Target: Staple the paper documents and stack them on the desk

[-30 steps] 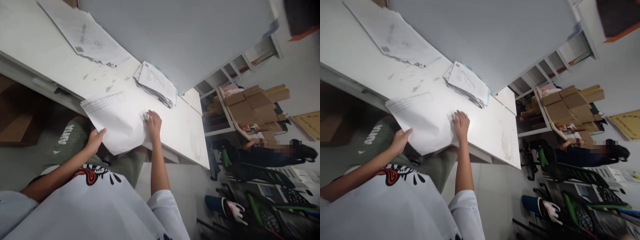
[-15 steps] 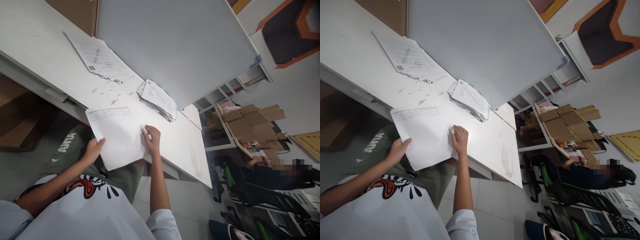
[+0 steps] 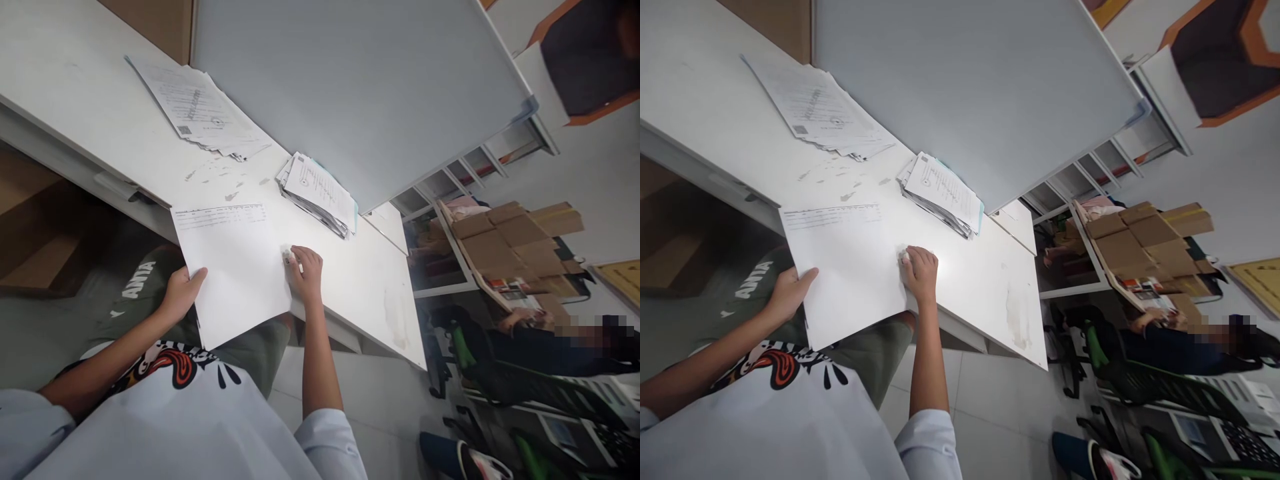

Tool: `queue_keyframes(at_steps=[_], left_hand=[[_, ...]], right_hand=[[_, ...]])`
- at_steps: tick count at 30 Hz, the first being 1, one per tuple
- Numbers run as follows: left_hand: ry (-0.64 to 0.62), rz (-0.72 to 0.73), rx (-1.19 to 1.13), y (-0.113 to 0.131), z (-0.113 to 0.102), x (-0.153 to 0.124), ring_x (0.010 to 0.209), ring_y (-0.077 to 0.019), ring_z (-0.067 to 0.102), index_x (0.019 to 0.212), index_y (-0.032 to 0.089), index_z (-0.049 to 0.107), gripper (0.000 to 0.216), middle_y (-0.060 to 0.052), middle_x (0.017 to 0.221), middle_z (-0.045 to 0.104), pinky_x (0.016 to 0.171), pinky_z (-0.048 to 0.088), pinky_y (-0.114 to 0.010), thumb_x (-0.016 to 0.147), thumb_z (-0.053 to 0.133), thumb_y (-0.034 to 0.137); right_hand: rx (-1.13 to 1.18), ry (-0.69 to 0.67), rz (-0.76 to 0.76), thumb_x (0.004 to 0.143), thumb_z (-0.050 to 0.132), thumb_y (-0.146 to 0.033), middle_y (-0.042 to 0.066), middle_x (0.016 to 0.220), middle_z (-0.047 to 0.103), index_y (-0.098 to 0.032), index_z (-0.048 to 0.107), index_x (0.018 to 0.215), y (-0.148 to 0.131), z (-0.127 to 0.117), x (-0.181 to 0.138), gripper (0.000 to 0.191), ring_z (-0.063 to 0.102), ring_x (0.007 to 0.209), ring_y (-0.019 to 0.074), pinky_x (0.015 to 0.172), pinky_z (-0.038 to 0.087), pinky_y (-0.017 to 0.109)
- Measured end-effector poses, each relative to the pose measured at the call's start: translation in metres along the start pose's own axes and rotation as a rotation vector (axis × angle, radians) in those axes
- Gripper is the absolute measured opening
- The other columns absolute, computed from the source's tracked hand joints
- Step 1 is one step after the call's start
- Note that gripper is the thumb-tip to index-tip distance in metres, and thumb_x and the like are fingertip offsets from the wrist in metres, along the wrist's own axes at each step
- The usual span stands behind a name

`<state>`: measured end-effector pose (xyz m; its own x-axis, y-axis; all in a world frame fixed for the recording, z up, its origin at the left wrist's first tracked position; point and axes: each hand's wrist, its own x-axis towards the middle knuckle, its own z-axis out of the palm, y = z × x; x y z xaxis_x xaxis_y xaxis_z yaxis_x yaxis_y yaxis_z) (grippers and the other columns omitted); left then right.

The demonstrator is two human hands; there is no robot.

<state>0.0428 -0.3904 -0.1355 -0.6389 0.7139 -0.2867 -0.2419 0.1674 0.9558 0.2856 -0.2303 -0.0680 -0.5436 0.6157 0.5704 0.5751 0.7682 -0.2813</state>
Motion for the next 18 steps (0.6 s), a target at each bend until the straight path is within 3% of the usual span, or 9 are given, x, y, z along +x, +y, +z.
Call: queue_keyframes(at_steps=[18], left_hand=[[-0.056,-0.035,-0.050,0.020,0.012,-0.009,0.071,-0.0192,0.058,0.083,0.011,0.066,0.040,-0.006,0.080,0.072,0.059,0.044,-0.027,0.061,0.070,0.044]], right_hand=[[-0.031,-0.012,-0.010,0.102,0.045,-0.034,0.008,0.118,0.070,-0.021,0.063,0.114,0.001,0.000,0.000,0.026,0.060,0.113,0.0200,0.098,0.036,0.036]])
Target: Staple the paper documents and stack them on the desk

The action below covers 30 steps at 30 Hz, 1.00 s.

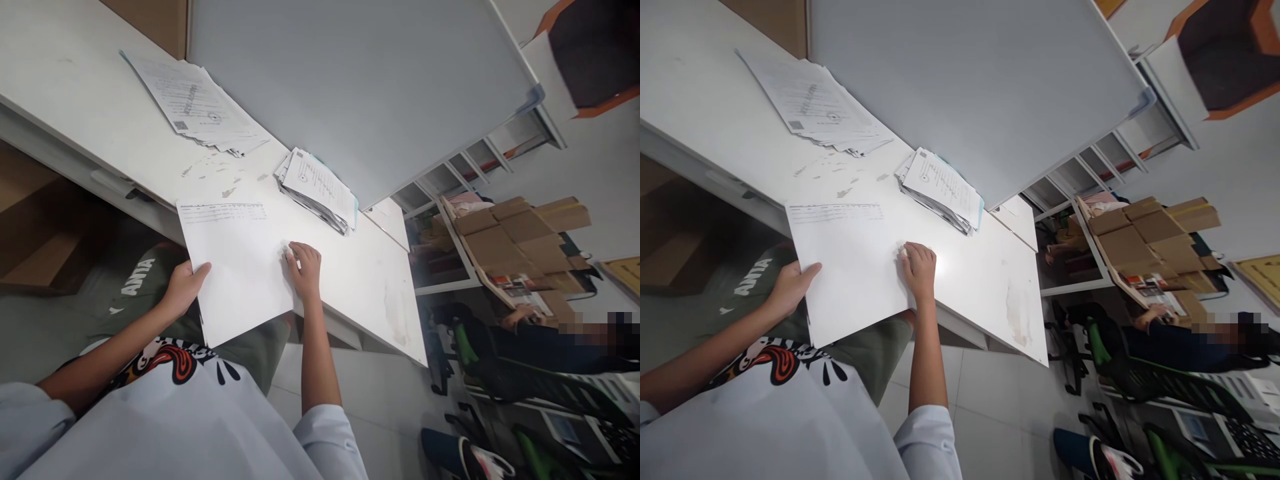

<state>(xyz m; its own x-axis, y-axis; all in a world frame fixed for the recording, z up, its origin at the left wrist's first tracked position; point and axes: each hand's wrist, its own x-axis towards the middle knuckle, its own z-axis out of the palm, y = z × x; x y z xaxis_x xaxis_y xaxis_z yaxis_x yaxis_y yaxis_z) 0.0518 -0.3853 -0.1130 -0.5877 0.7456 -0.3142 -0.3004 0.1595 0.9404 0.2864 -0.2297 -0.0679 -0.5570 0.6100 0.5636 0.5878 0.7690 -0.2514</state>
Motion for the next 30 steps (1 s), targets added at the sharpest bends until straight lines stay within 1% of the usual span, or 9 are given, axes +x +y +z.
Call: queue_keyframes(at_steps=[5,8,11,15,20,24,27,30], left_hand=[[-0.006,-0.006,0.004,0.004,0.002,0.000,0.071,-0.0193,0.059,0.085,0.010,0.067,0.040,-0.006,0.078,0.071,0.060,0.045,-0.027,0.062,0.070,0.043],[-0.023,-0.007,-0.005,0.007,0.007,-0.001,0.071,-0.0201,0.061,0.084,0.010,0.067,0.040,-0.006,0.077,0.072,0.060,0.046,-0.027,0.061,0.071,0.043],[-0.040,-0.015,-0.030,0.010,0.013,-0.003,0.071,-0.0221,0.063,0.082,0.012,0.068,0.041,-0.007,0.076,0.072,0.059,0.049,-0.028,0.060,0.073,0.046],[-0.024,-0.020,-0.034,0.010,0.017,-0.001,0.072,-0.0250,0.067,0.079,0.014,0.069,0.040,-0.008,0.075,0.073,0.059,0.052,-0.030,0.058,0.075,0.048],[-0.028,-0.027,-0.050,0.009,0.017,-0.001,0.074,-0.0245,0.068,0.079,0.015,0.069,0.039,-0.008,0.078,0.074,0.060,0.054,-0.029,0.057,0.075,0.047],[-0.008,-0.039,-0.051,0.009,0.019,-0.002,0.080,-0.0273,0.069,0.081,0.016,0.071,0.040,-0.009,0.085,0.075,0.063,0.056,-0.032,0.057,0.077,0.047],[-0.023,-0.039,-0.043,0.008,0.020,-0.003,0.084,-0.0294,0.069,0.084,0.017,0.072,0.043,-0.010,0.093,0.076,0.067,0.057,-0.035,0.057,0.079,0.049],[-0.033,-0.031,-0.028,0.012,0.021,-0.004,0.085,-0.0299,0.069,0.085,0.016,0.072,0.046,-0.011,0.093,0.076,0.068,0.057,-0.035,0.056,0.079,0.051]], right_hand=[[0.029,0.009,0.020,0.101,0.045,-0.036,0.009,0.117,0.069,-0.021,0.060,0.113,-0.002,-0.002,0.001,0.024,0.060,0.111,0.0205,0.096,0.038,0.038],[0.059,0.048,0.032,0.099,0.048,-0.039,0.010,0.113,0.068,-0.021,0.058,0.102,-0.003,-0.002,0.003,0.022,0.060,0.109,0.0219,0.094,0.041,0.040],[0.031,0.110,0.027,0.097,0.049,-0.043,0.012,0.106,0.064,-0.022,0.057,0.091,-0.001,-0.001,0.003,0.024,0.058,0.107,0.0242,0.092,0.043,0.042],[0.024,0.147,0.009,0.096,0.052,-0.043,0.009,0.094,0.062,-0.022,0.057,0.088,0.001,0.000,0.003,0.024,0.057,0.096,0.0228,0.084,0.045,0.040],[0.130,0.145,0.044,0.097,0.053,-0.039,0.005,0.091,0.062,-0.022,0.058,0.080,0.003,-0.001,0.004,0.024,0.057,0.091,0.0196,0.083,0.044,0.037],[0.201,0.109,0.121,0.095,0.056,-0.039,0.004,0.089,0.059,-0.022,0.055,0.072,0.006,-0.001,0.004,0.028,0.055,0.090,0.0192,0.083,0.044,0.037],[0.117,0.049,0.172,0.096,0.052,-0.037,0.005,0.086,0.053,-0.022,0.054,0.071,0.006,0.001,0.002,0.030,0.051,0.088,0.0204,0.083,0.043,0.038],[0.002,-0.016,0.156,0.096,0.050,-0.033,0.005,0.084,0.048,-0.022,0.053,0.069,0.003,0.003,0.000,0.030,0.046,0.086,0.0221,0.083,0.040,0.041]])
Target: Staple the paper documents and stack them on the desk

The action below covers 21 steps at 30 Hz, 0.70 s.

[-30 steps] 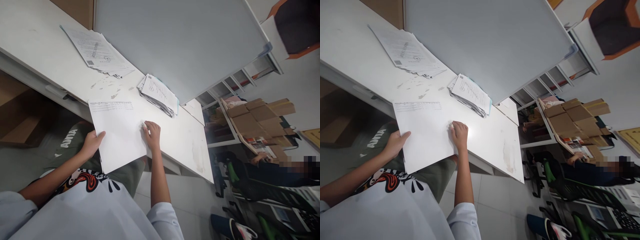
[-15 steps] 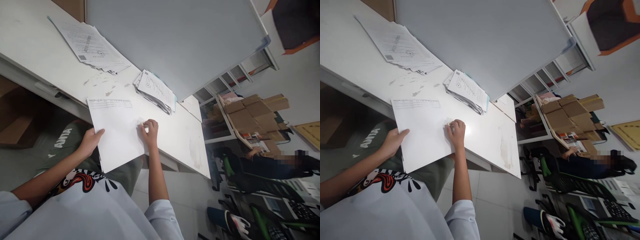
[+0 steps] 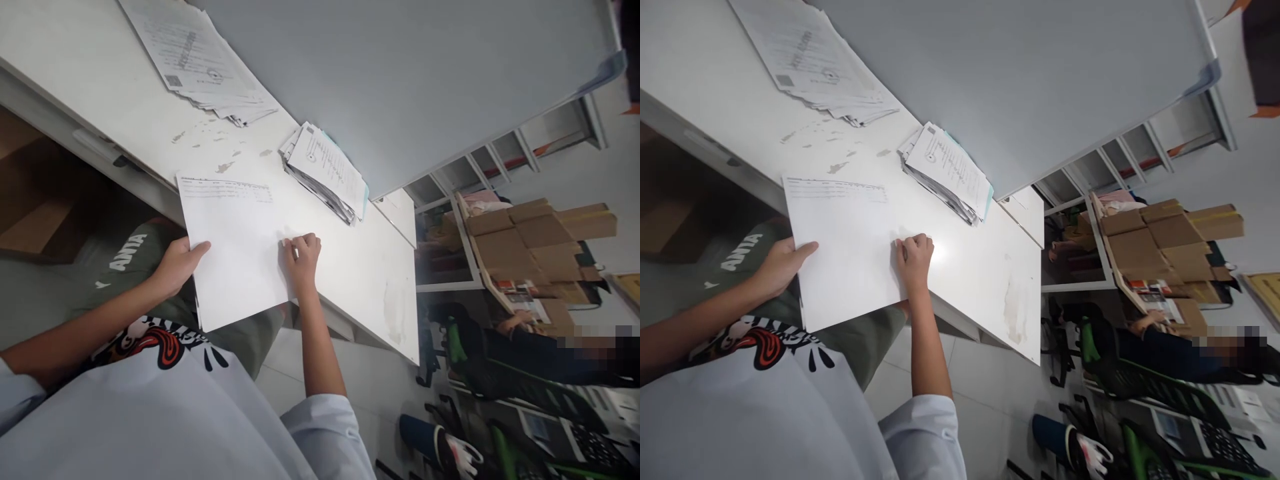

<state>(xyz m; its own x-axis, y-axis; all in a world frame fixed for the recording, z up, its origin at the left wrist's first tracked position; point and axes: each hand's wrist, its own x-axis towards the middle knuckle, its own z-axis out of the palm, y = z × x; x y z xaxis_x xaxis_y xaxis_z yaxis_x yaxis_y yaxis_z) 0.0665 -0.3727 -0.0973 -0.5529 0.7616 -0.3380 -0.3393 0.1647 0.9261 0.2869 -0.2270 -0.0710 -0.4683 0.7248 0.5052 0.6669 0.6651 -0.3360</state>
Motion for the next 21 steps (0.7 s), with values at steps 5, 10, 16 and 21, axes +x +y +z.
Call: queue_keyframes(at_steps=[5,10,16,21], left_hand=[[-0.030,-0.020,0.029,0.018,-0.002,-0.008,0.080,-0.0282,0.068,0.082,0.013,0.071,0.047,-0.010,0.081,0.074,0.067,0.054,-0.034,0.057,0.075,0.053],[-0.087,-0.008,0.042,0.025,-0.007,-0.017,0.082,-0.0287,0.067,0.082,0.013,0.070,0.051,-0.009,0.080,0.073,0.071,0.052,-0.035,0.056,0.074,0.056],[-0.020,0.005,0.067,0.022,-0.034,-0.018,0.085,-0.0295,0.068,0.086,0.012,0.071,0.052,-0.011,0.085,0.074,0.074,0.053,-0.036,0.057,0.072,0.056],[0.109,0.017,0.180,0.016,-0.069,-0.016,0.085,-0.0307,0.068,0.078,0.017,0.071,0.038,-0.009,0.083,0.075,0.068,0.053,-0.034,0.060,0.070,0.051]], right_hand=[[-0.051,0.046,-0.054,0.098,0.047,-0.032,0.005,0.082,0.048,-0.022,0.052,0.071,-0.005,0.003,-0.004,0.029,0.046,0.082,0.0216,0.079,0.040,0.039],[0.011,0.132,-0.072,0.099,0.046,-0.034,0.007,0.087,0.056,-0.021,0.056,0.079,-0.006,-0.001,-0.002,0.025,0.052,0.085,0.0215,0.080,0.044,0.039],[0.288,0.531,0.330,0.100,0.033,-0.042,0.014,0.102,0.060,-0.022,0.058,0.098,-0.031,0.004,-0.059,0.032,0.056,0.107,0.0282,0.087,0.046,0.048],[0.745,0.541,1.014,0.089,0.049,-0.060,0.006,0.086,0.063,-0.025,0.057,0.095,-0.091,0.056,-0.162,0.037,0.061,0.085,0.0242,0.076,0.052,0.040]])
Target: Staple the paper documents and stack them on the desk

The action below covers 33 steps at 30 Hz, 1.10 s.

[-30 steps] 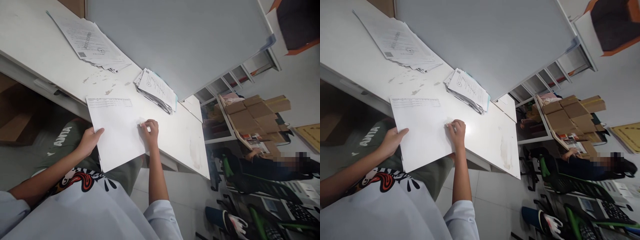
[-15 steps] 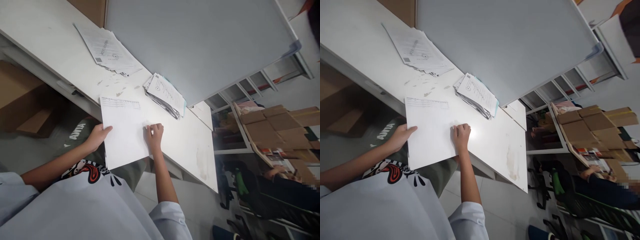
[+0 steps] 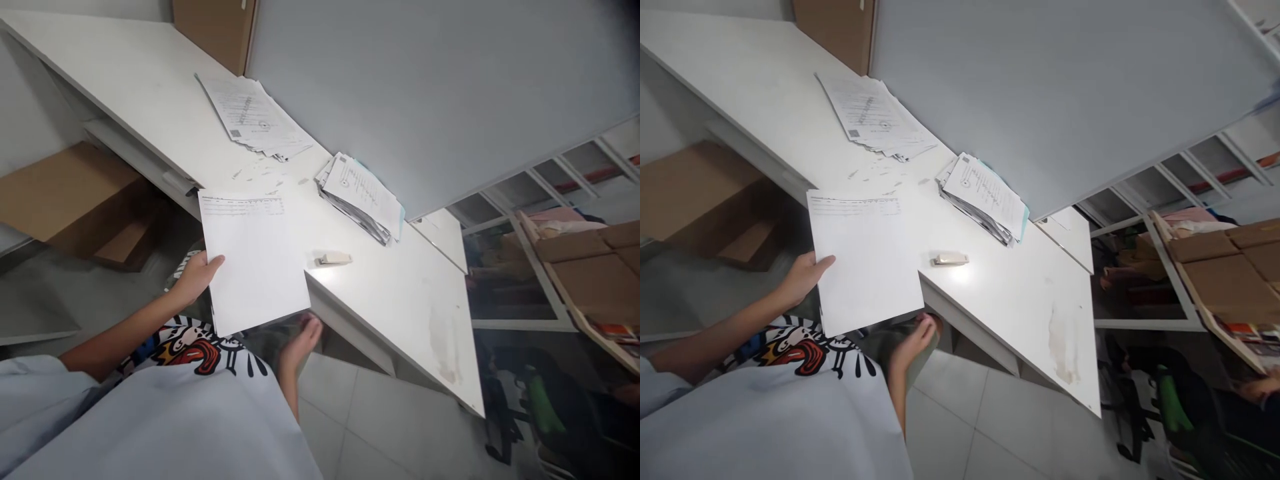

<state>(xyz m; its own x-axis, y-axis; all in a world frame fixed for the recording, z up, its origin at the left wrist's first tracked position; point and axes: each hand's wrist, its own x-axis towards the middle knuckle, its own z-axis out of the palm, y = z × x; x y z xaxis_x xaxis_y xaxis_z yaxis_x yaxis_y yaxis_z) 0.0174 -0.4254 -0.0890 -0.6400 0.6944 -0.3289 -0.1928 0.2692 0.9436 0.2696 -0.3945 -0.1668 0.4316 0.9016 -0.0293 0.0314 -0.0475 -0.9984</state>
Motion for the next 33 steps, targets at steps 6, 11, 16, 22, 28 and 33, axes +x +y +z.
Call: queue_keyframes(at_steps=[6,11,16,22,28,33], left_hand=[[0.017,0.029,0.068,-0.015,-0.018,0.009,0.084,-0.0293,0.068,0.078,0.018,0.071,0.036,-0.009,0.087,0.075,0.068,0.052,-0.032,0.062,0.067,0.050],[0.049,0.065,0.071,-0.016,-0.020,0.015,0.083,-0.0278,0.067,0.084,0.016,0.072,0.041,-0.009,0.090,0.075,0.067,0.051,-0.031,0.065,0.063,0.051],[0.038,0.068,0.103,-0.011,-0.022,0.013,0.078,-0.0262,0.065,0.080,0.015,0.070,0.041,-0.010,0.086,0.074,0.063,0.048,-0.030,0.067,0.060,0.053],[0.033,0.068,0.096,-0.005,-0.026,0.011,0.075,-0.0245,0.064,0.078,0.015,0.067,0.042,-0.008,0.084,0.072,0.059,0.045,-0.028,0.066,0.059,0.055],[-0.001,0.128,0.145,0.004,-0.032,0.010,0.078,-0.0255,0.065,0.083,0.014,0.069,0.049,-0.010,0.086,0.072,0.063,0.048,-0.030,0.069,0.060,0.060],[-0.206,0.260,0.085,-0.011,-0.045,0.031,0.094,-0.0271,0.067,0.121,0.013,0.063,0.073,-0.013,0.100,0.072,0.084,0.053,-0.037,0.082,0.041,0.071]], right_hand=[[0.134,-0.647,0.388,0.071,0.073,-0.061,0.003,0.087,0.070,-0.023,0.062,0.100,0.015,0.013,-0.067,0.049,0.067,0.081,0.0203,0.072,0.054,0.033],[0.207,-0.608,0.427,0.072,0.074,-0.051,-0.005,0.065,0.061,-0.020,0.062,0.087,-0.021,0.038,-0.064,0.037,0.052,0.056,0.0101,0.060,0.047,0.025],[0.262,-0.563,0.511,0.065,0.078,-0.046,-0.004,0.069,0.061,-0.020,0.060,0.087,-0.036,0.053,-0.064,0.038,0.044,0.050,0.0078,0.043,0.037,0.022],[0.242,-0.584,0.499,0.066,0.076,-0.044,-0.005,0.060,0.056,-0.021,0.060,0.083,-0.042,0.055,-0.064,0.033,0.036,0.042,0.0069,0.038,0.031,0.022],[0.228,-0.570,0.492,0.064,0.076,-0.045,-0.007,0.049,0.046,-0.022,0.056,0.071,-0.052,0.060,-0.066,0.032,0.034,0.041,0.0079,0.038,0.030,0.023],[0.258,-0.436,0.358,0.062,0.077,-0.045,-0.007,0.054,0.049,-0.021,0.056,0.073,-0.085,0.065,-0.044,0.034,0.036,0.042,0.0070,0.035,0.029,0.022]])
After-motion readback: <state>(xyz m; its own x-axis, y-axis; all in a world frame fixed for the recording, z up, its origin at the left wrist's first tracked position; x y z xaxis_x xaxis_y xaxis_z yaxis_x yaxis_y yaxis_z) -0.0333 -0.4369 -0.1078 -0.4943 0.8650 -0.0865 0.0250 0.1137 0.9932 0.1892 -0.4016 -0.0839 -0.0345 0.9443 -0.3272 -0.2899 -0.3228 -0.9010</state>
